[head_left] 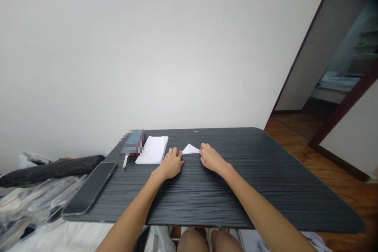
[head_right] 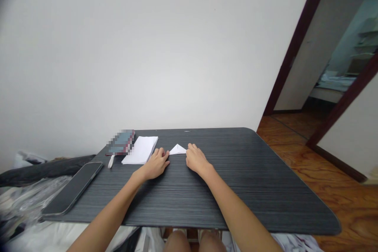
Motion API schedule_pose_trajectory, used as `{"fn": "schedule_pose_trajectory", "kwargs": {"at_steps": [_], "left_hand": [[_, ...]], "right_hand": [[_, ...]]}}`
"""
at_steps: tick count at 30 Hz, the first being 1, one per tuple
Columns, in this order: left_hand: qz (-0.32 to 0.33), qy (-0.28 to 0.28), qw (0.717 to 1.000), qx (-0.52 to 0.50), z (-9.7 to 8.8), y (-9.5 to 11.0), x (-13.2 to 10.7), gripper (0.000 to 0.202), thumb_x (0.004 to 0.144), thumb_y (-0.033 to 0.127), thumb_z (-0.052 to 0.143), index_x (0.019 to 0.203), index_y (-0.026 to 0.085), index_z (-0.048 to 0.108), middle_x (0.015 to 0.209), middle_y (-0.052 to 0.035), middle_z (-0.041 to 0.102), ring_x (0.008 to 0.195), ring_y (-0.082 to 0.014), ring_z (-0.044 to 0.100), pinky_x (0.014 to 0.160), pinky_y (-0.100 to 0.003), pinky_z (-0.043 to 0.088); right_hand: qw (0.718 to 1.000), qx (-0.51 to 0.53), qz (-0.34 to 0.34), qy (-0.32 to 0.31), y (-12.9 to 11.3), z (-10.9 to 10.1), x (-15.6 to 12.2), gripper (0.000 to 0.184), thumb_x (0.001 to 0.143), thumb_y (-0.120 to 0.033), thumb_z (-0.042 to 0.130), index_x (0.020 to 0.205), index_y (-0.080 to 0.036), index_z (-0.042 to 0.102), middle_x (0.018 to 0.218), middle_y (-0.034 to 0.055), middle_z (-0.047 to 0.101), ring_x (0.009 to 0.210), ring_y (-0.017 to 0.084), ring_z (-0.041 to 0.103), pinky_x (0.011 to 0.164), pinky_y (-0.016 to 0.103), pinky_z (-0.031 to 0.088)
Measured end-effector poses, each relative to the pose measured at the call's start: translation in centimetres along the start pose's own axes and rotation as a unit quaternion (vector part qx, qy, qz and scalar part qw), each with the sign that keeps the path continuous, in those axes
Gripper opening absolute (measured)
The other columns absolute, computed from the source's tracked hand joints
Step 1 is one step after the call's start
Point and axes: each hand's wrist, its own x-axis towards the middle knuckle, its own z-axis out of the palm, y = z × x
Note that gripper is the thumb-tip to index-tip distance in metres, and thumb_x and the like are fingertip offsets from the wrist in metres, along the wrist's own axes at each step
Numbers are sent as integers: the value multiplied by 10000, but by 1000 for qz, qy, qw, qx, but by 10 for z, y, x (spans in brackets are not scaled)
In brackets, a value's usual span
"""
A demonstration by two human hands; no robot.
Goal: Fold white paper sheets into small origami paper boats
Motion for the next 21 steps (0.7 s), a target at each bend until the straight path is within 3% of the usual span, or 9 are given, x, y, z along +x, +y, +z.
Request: {"fn": "schedule_pose_trajectory", "kwargs": {"at_steps": [5, 9, 12, 16, 21], "left_hand": [[9, 14, 1000, 6, -5, 0, 1, 357, 808, 326, 353, 988, 66, 519, 981, -146, 440, 913, -238, 400, 769, -357, 347], [75, 11, 997, -4, -7, 6, 15, 298, 807, 263, 370, 789, 63, 591, 943, -138, 482, 956, -231, 405, 836, -334, 324], [42, 17, 999, -27, -5, 10, 29, 246, 800, 219, 383, 776, 85, 588, 882, -114, 520, 889, -207, 468, 786, -300, 364], [-30, -2, 999, -38, -5, 8, 45, 217, 768, 265, 445, 790, 92, 574, 823, -117, 554, 799, -211, 534, 721, -294, 397], [22, 4, 999, -33, -11, 7, 53, 207, 771, 226, 422, 892, 111, 543, 847, -119, 561, 810, -217, 542, 714, -308, 402]], "right_hand": [[997, -27, 12, -69, -5, -14, -1, 217, 722, -135, 401, 819, -102, 592, 988, 137, 485, 915, 225, 416, 723, 293, 351], [996, -8, 8, -91, 1, -14, 3, 193, 730, -160, 412, 799, -117, 587, 976, 132, 482, 902, 219, 424, 711, 293, 353], [998, 31, 14, -46, 5, -6, 3, 161, 734, -164, 433, 711, -124, 587, 900, 130, 495, 838, 207, 448, 696, 290, 357], [990, 118, 35, 73, 12, 9, 0, 167, 747, -156, 439, 727, -132, 603, 815, 88, 497, 790, 168, 461, 715, 269, 370], [965, 219, 39, 135, 26, 23, 8, 192, 739, -157, 451, 738, -149, 642, 787, 61, 520, 760, 143, 494, 722, 265, 399]]}}
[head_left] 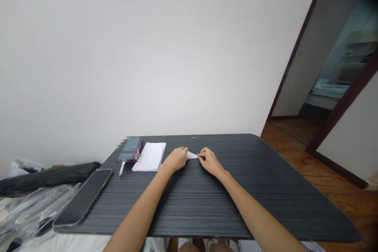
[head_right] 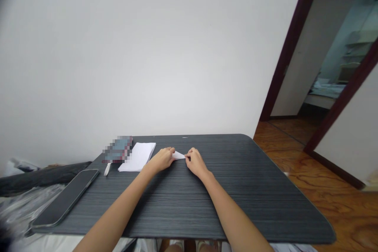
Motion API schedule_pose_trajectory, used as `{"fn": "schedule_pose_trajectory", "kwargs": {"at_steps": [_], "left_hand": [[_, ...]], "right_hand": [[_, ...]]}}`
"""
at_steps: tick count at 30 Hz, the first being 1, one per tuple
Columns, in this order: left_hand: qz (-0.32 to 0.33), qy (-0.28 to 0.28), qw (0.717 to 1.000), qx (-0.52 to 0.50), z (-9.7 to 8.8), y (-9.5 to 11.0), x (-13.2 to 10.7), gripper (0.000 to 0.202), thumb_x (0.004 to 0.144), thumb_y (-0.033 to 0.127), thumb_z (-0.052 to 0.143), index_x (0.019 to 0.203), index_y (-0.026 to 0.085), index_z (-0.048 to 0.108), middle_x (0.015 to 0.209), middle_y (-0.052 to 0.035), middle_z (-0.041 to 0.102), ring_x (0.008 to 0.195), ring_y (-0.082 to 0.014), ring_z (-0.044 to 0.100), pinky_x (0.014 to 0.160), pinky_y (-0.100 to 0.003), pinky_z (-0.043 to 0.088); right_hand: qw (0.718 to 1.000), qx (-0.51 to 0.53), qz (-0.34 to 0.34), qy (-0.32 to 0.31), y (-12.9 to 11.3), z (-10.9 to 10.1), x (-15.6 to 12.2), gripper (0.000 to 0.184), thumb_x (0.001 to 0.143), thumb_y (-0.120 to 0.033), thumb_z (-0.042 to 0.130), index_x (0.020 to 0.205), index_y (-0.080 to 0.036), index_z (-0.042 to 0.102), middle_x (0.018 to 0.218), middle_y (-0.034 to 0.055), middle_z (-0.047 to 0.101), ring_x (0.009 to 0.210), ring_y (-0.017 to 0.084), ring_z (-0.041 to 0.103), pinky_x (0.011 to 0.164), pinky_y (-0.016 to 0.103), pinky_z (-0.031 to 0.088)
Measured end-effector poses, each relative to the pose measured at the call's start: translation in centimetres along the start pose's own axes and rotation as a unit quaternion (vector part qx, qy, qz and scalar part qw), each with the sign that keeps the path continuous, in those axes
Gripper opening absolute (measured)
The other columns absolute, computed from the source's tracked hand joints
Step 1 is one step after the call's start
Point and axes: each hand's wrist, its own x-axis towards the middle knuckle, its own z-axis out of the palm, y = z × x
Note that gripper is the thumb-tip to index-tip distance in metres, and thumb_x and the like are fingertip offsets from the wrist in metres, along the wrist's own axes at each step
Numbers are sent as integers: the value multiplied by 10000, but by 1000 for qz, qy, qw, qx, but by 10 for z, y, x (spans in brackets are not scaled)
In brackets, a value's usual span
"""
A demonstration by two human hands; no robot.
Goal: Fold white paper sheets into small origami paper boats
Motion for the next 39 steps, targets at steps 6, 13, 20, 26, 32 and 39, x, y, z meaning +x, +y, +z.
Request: {"fn": "schedule_pose_trajectory", "kwargs": {"at_steps": [6, 13, 20, 26, 32, 39], "left_hand": [[40, 13, 998, 43, 4, 4, 0, 295, 822, 187, 287, 789, 101, 567, 800, -123, 548, 745, -198, 543, 676, -306, 416], [2, 101, 994, -27, 13, 16, 2, 283, 832, 197, 294, 767, 112, 556, 741, -84, 532, 704, -159, 530, 678, -276, 415], [-52, 161, 979, -111, 19, 21, 3, 223, 785, 163, 370, 946, 133, 521, 786, -80, 577, 719, -163, 548, 679, -273, 420], [-60, 197, 943, -261, 19, 18, 4, 260, 740, 156, 426, 979, 171, 526, 694, -18, 603, 636, -120, 557, 656, -233, 435], [-112, 205, 820, -522, 16, 9, 3, 184, 713, 221, 463, 829, 132, 575, 655, -25, 619, 588, -127, 583, 615, -247, 467], [-151, 194, 681, -690, 16, 6, 4, 183, 632, 276, 574, 684, 101, 556, 685, -40, 600, 634, -133, 577, 652, -283, 476]], "right_hand": [[984, 100, 100, 111, 8, 12, 12, 270, 706, -283, 510, 890, -111, 608, 779, 81, 584, 634, 138, 556, 658, 274, 452], [950, 258, 172, 30, -15, 12, 9, 324, 680, -434, 504, 742, -128, 590, 520, 34, 601, 418, 138, 555, 436, 233, 440], [969, 207, 121, 52, -21, 10, 6, 189, 732, -200, 403, 656, -160, 572, 574, 43, 633, 492, 131, 587, 527, 212, 454], [969, 225, 79, 63, -18, 6, 4, 257, 770, -233, 358, 815, -160, 600, 594, 33, 626, 494, 135, 586, 523, 229, 468], [923, 372, 77, 71, -13, -1, 10, 346, 737, -307, 451, 1013, -141, 577, 773, 59, 643, 543, 146, 594, 540, 291, 511], [925, 378, 2, 43, -9, -14, 12, 242, 704, -237, 493, 874, -160, 648, 646, 14, 588, 539, 93, 517, 550, 240, 461]]}}
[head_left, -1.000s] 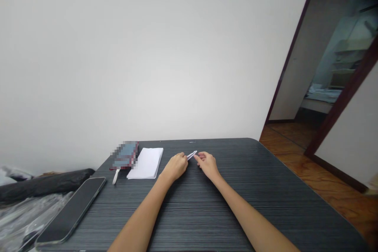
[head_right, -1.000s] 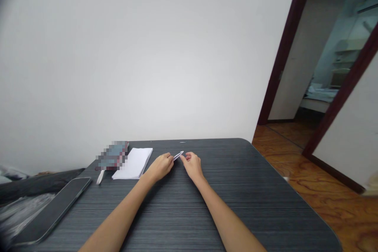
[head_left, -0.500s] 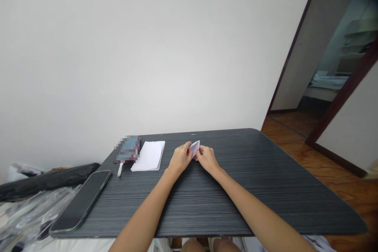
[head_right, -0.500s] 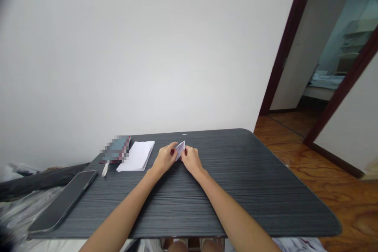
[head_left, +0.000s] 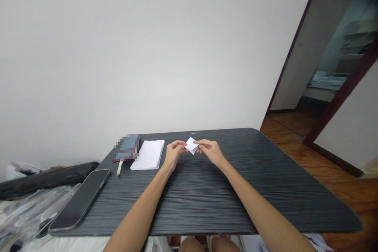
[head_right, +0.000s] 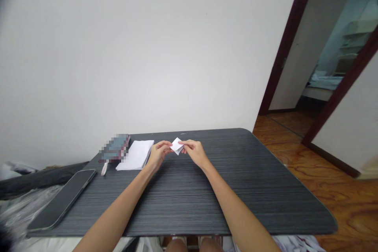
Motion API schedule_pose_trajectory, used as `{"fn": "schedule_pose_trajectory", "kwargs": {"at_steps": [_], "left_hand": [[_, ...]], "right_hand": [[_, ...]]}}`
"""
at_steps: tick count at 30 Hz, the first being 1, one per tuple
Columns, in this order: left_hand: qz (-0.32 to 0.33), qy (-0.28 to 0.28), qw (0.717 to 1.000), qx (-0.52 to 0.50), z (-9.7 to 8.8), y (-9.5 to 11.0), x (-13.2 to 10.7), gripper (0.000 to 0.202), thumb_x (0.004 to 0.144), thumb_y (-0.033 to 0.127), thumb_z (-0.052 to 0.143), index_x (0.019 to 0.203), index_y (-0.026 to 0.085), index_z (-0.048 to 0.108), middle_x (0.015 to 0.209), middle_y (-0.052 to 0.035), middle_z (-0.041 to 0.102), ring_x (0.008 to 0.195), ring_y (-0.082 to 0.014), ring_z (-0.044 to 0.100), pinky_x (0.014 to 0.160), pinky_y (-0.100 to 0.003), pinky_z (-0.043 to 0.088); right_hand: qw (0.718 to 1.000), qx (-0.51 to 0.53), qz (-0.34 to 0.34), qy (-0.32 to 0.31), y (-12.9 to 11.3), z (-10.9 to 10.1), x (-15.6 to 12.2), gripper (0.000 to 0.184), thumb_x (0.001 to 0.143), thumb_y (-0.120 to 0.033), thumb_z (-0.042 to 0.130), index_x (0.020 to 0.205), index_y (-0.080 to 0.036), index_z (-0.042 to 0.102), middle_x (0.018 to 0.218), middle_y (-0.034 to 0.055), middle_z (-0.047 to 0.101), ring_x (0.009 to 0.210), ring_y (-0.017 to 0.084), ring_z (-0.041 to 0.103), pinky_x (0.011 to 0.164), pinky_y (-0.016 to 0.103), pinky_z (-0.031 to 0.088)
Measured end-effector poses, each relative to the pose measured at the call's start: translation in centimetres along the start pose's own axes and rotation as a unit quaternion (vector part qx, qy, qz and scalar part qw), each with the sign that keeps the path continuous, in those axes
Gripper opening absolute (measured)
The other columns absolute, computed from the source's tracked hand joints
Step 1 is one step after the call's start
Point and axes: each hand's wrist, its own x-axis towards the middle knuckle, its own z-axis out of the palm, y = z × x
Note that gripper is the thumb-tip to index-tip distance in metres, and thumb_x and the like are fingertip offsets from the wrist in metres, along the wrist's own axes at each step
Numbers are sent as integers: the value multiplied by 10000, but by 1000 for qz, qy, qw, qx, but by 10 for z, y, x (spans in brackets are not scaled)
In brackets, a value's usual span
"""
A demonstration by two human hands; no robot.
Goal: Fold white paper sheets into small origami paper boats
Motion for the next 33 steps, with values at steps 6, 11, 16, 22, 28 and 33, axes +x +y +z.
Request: {"fn": "schedule_pose_trajectory", "kwargs": {"at_steps": [6, 11, 16, 22, 28, 33], "left_hand": [[-28, -55, 998, -8, 3, -6, -1, 333, 593, 303, 649, 846, 118, 536, 636, -1, 585, 564, -100, 550, 579, -241, 451], [-40, -101, 994, 19, 3, -4, -2, 340, 603, 329, 638, 836, 87, 585, 779, -72, 617, 659, -138, 562, 600, -248, 441], [-27, -87, 995, 51, 4, 0, -3, 310, 655, 389, 574, 777, 104, 588, 685, -34, 596, 601, -117, 533, 545, -219, 418], [37, -51, 991, 119, 4, 2, -5, 323, 706, 408, 512, 730, 97, 596, 653, -27, 579, 598, -107, 500, 538, -194, 379], [65, -74, 985, 140, 5, 3, -5, 334, 706, 407, 512, 746, 91, 612, 692, -47, 605, 631, -130, 524, 585, -223, 394], [15, -112, 987, 110, 7, 0, -6, 318, 689, 393, 544, 778, 90, 583, 686, -52, 609, 609, -128, 543, 538, -219, 417]], "right_hand": [[994, -97, -42, -33, -5, -3, -4, 258, 724, -154, 443, 860, -198, 658, 750, 22, 561, 606, 86, 499, 557, 208, 411], [991, -117, -41, -52, -7, -5, -5, 266, 733, -144, 435, 868, -208, 655, 797, 25, 562, 645, 92, 504, 589, 210, 416], [993, -94, -41, -63, -10, -6, -5, 251, 724, -157, 451, 855, -209, 659, 814, 28, 562, 696, 103, 514, 613, 215, 424], [997, -29, -10, -72, -17, -3, -5, 238, 721, -233, 479, 876, -180, 651, 772, 32, 583, 602, 86, 504, 557, 220, 414], [994, 35, 101, -28, -9, -3, -3, 261, 669, -315, 565, 774, -86, 630, 471, 4, 551, 379, 63, 421, 398, 209, 338], [995, 48, 91, -19, 2, -5, -1, 216, 641, -322, 598, 672, -109, 604, 453, -2, 551, 376, 76, 459, 395, 212, 364]]}}
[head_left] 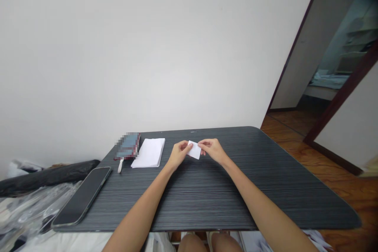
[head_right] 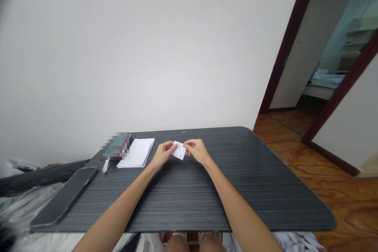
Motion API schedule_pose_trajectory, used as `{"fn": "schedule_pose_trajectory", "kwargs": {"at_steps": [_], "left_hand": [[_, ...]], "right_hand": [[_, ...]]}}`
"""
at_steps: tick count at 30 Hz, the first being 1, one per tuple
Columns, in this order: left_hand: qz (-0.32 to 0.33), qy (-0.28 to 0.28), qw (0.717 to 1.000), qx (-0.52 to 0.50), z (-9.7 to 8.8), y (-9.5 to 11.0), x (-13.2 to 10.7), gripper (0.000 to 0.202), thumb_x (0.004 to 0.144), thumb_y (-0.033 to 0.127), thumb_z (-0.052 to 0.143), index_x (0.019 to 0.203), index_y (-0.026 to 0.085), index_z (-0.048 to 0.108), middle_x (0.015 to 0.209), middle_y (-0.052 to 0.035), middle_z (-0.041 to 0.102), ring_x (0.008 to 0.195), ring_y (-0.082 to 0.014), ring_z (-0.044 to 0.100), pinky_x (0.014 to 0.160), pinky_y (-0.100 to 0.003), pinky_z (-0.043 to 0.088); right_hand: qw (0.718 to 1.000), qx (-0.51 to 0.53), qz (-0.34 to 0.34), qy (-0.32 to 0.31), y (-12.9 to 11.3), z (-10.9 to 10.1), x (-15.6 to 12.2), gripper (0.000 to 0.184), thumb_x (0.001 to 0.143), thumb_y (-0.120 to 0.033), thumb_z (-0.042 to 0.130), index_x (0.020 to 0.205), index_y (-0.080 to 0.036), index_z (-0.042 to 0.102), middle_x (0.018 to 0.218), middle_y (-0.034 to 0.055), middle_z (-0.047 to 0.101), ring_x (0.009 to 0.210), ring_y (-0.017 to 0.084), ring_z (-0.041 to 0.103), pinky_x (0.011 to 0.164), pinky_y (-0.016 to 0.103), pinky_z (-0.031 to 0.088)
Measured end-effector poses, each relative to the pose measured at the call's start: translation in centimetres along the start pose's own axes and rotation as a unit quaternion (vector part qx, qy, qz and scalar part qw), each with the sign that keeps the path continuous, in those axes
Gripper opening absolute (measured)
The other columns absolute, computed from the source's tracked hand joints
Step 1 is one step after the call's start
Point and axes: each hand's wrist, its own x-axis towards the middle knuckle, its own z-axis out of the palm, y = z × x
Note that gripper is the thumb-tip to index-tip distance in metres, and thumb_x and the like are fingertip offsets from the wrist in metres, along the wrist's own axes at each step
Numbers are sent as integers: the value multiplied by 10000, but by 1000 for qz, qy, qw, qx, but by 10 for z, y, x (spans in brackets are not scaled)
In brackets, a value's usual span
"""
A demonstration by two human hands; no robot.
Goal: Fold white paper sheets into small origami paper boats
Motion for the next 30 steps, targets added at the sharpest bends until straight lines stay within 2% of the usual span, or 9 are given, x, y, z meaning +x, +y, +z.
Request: {"fn": "schedule_pose_trajectory", "kwargs": {"at_steps": [4, 10, 17, 25, 30], "left_hand": [[-25, -44, 998, -35, 1, -1, -1, 329, 633, 350, 619, 814, 86, 543, 691, -59, 617, 585, -133, 565, 502, -225, 440], [-41, -29, 998, -44, 0, -3, 0, 354, 639, 350, 619, 846, 81, 520, 637, -69, 636, 525, -141, 588, 477, -221, 439], [-33, -40, 998, -39, -1, -5, 0, 314, 638, 332, 624, 809, 86, 531, 651, -67, 642, 535, -137, 592, 490, -218, 448], [-31, -42, 998, -47, 0, -3, 0, 306, 639, 333, 624, 802, 90, 534, 626, -56, 636, 517, -129, 587, 484, -208, 440], [-31, -41, 997, -62, -2, -1, -1, 355, 642, 353, 619, 857, 83, 536, 653, -65, 639, 538, -136, 593, 496, -216, 444]], "right_hand": [[1000, 9, -1, 3, 2, -2, 2, 231, 632, -337, 607, 670, -109, 602, 442, 0, 557, 372, 87, 479, 395, 219, 382], [997, 53, 40, -39, -12, -8, -3, 293, 645, -342, 599, 786, -85, 614, 535, 40, 616, 465, 104, 549, 485, 240, 438], [996, 28, 77, -35, -16, -10, -6, 272, 611, -321, 633, 711, -70, 597, 525, 63, 618, 475, 125, 568, 450, 229, 426], [997, 23, 70, -35, -18, -11, -6, 239, 615, -305, 625, 687, -80, 588, 511, 52, 611, 459, 114, 555, 448, 226, 413], [997, 36, 37, -57, -22, -12, -6, 219, 615, -271, 628, 737, -93, 596, 549, 36, 618, 476, 93, 539, 489, 226, 413]]}}
